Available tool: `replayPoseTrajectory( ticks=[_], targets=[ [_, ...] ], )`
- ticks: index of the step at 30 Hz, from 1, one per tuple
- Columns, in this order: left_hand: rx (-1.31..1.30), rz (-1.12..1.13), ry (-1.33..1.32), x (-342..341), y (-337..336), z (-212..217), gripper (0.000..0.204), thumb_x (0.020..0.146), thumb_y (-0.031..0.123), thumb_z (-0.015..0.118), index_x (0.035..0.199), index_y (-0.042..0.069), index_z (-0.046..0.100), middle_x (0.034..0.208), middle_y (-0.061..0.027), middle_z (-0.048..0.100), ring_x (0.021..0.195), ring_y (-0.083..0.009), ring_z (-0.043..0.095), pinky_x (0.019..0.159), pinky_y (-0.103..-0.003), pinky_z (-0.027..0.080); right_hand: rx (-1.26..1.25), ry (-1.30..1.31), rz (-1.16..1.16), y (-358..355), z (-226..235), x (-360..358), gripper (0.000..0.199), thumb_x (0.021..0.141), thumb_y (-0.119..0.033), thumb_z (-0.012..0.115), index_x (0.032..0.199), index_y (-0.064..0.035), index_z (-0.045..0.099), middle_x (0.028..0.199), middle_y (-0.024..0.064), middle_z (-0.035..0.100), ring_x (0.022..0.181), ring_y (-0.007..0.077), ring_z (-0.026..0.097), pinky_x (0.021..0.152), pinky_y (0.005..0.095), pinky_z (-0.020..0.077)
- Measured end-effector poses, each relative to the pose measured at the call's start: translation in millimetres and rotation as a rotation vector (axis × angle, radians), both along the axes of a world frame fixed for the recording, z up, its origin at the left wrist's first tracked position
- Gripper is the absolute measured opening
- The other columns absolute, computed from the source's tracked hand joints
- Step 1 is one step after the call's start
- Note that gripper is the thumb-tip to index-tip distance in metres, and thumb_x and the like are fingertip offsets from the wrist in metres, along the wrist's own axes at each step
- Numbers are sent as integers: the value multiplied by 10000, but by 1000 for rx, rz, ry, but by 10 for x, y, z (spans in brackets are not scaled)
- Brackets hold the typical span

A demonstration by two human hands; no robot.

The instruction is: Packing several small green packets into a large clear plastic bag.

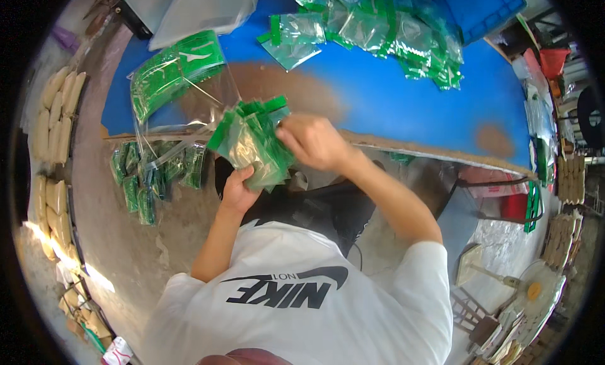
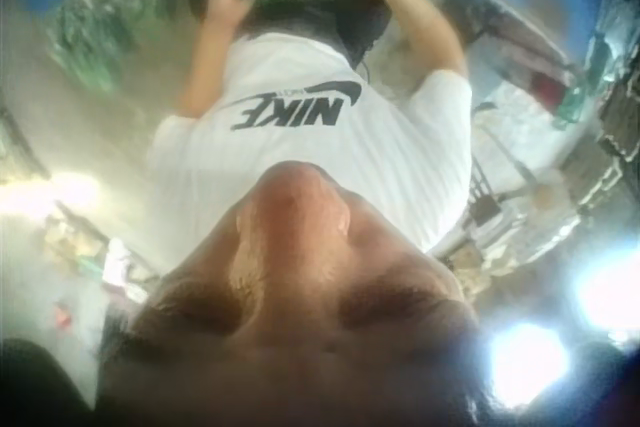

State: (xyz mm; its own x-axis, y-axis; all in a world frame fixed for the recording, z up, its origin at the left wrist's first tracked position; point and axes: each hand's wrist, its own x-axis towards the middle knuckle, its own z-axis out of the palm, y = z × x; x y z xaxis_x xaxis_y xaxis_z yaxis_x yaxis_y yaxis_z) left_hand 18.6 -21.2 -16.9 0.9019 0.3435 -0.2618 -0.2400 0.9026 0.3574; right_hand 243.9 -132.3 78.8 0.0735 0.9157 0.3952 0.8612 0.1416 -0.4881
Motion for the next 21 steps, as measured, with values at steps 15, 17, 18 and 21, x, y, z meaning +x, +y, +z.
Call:
replayPoseTrajectory(
  ticks=[15, 17, 18, 21],
  targets=[
    [-13, 151, 100, -191, 145, 0, 623, 805, 59, 725, 1388, 66, 505, 1349, -78, 585, 1292, -277, 530, 1143, -455, 384, 169, -34, -264, 1088, 30, 888, 339, 969, -239, 562, 1217, -16, 618, 1301, 228, 589, 1242, 402, 533, 1046, 461, 440],
    [33, 102, 112, -141, 160, -83, 640, 801, 66, 725, 1398, 57, 495, 1360, -87, 579, 1300, -281, 525, 1145, -464, 379, 253, -239, -400, 1213, -215, 1460, 466, 991, -374, 516, 1255, -2, 607, 1364, 205, 565, 1332, 395, 463, 1110, 508, 362],
    [44, 115, 93, -200, 141, -162, 646, 802, 52, 700, 1409, 38, 478, 1382, -115, 564, 1309, -306, 515, 1152, -477, 371, -44, -424, -410, 1212, -200, 1487, 530, 1000, -426, 479, 1303, -2, 577, 1403, 201, 534, 1379, 383, 406, 1150, 519, 299],
    [28, 128, -23, -288, 115, -156, 647, 806, 42, 679, 1417, 24, 467, 1405, -137, 549, 1315, -328, 507, 1156, -485, 367, -280, -660, -355, 1125, -207, 1063, 642, 1005, -539, 411, 1284, 13, 587, 1362, 262, 527, 1402, 404, 368, 1191, 555, 219]
  ],
)
